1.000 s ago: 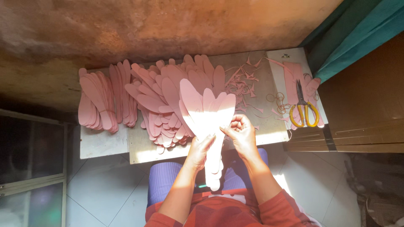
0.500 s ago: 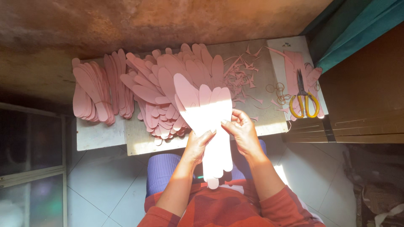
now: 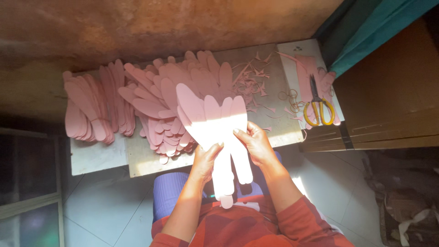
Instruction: The person uses yellow-handled scissors to trim the edges of pink shoe insoles, one at a time, while seated at a table. Trimmed insoles are stacked on the table, and trimmings accumulate nearby.
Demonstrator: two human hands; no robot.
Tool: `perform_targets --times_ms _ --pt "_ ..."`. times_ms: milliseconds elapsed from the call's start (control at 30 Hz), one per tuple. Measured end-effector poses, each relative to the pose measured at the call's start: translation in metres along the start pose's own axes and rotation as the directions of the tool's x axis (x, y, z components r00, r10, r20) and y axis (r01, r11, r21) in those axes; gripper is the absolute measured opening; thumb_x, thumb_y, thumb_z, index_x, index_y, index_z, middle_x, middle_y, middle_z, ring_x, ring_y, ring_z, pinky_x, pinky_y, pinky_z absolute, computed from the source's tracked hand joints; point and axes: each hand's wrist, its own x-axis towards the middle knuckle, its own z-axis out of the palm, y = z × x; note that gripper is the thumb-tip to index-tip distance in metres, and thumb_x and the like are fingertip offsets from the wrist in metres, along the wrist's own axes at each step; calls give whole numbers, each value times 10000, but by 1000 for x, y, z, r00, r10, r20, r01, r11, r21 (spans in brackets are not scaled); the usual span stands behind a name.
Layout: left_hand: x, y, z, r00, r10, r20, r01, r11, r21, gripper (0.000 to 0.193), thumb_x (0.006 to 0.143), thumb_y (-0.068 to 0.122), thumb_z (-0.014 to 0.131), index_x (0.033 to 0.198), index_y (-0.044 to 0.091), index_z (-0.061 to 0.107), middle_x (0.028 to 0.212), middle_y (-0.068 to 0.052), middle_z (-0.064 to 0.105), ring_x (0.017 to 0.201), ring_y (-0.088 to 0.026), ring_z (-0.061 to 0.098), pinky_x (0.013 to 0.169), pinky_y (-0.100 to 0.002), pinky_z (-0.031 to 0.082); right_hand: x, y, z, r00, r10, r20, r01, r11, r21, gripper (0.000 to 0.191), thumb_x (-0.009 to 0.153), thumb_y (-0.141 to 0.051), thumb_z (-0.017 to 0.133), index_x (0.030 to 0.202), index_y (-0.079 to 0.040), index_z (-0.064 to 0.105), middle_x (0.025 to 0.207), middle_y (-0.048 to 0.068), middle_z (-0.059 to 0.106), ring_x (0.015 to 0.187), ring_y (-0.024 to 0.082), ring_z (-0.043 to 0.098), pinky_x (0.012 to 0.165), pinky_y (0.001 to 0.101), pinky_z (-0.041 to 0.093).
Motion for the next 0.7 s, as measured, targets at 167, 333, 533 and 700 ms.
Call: perform_targets --times_ms 167,333,533,700 --pt "1 5 -3 995 -47 -92 35 992 -122 238 904 93 637 1118 -11 642 986 -60 676 876 -157 656 744 -330 540 15 -18 -28 975 193 -111 -187 981 59 316 974 -62 606 1267 55 595 1043 157 704 846 200 698 737 347 592" --pt "2 9 -8 993 6 -119 -16 996 -85 174 903 89 642 1038 -18 667 940 -48 692 877 -139 665 794 -300 559 40 -47 -52 955 139 -262 -137 990 23 452 894 46 631 1331 66 517 1139 200 706 961 257 739 818 356 619" --pt "10 7 -1 988 -69 -138 39 977 -210 166 877 95 618 1008 2 659 934 -54 669 877 -154 639 807 -328 542 72 -76 -54 977 39 -210 -48 998 -40 484 907 5 654 1358 122 521 1172 250 691 981 295 724 818 382 621" --pt "14 4 1 996 3 -88 -14 993 -117 234 903 85 655 1114 -15 649 1056 -62 676 998 -151 635 917 -324 525 72 -68 -49 917 -358 -174 -11 413 -911 795 888 -220 850 1445 125 401 1204 287 623 1105 365 606 925 447 509"
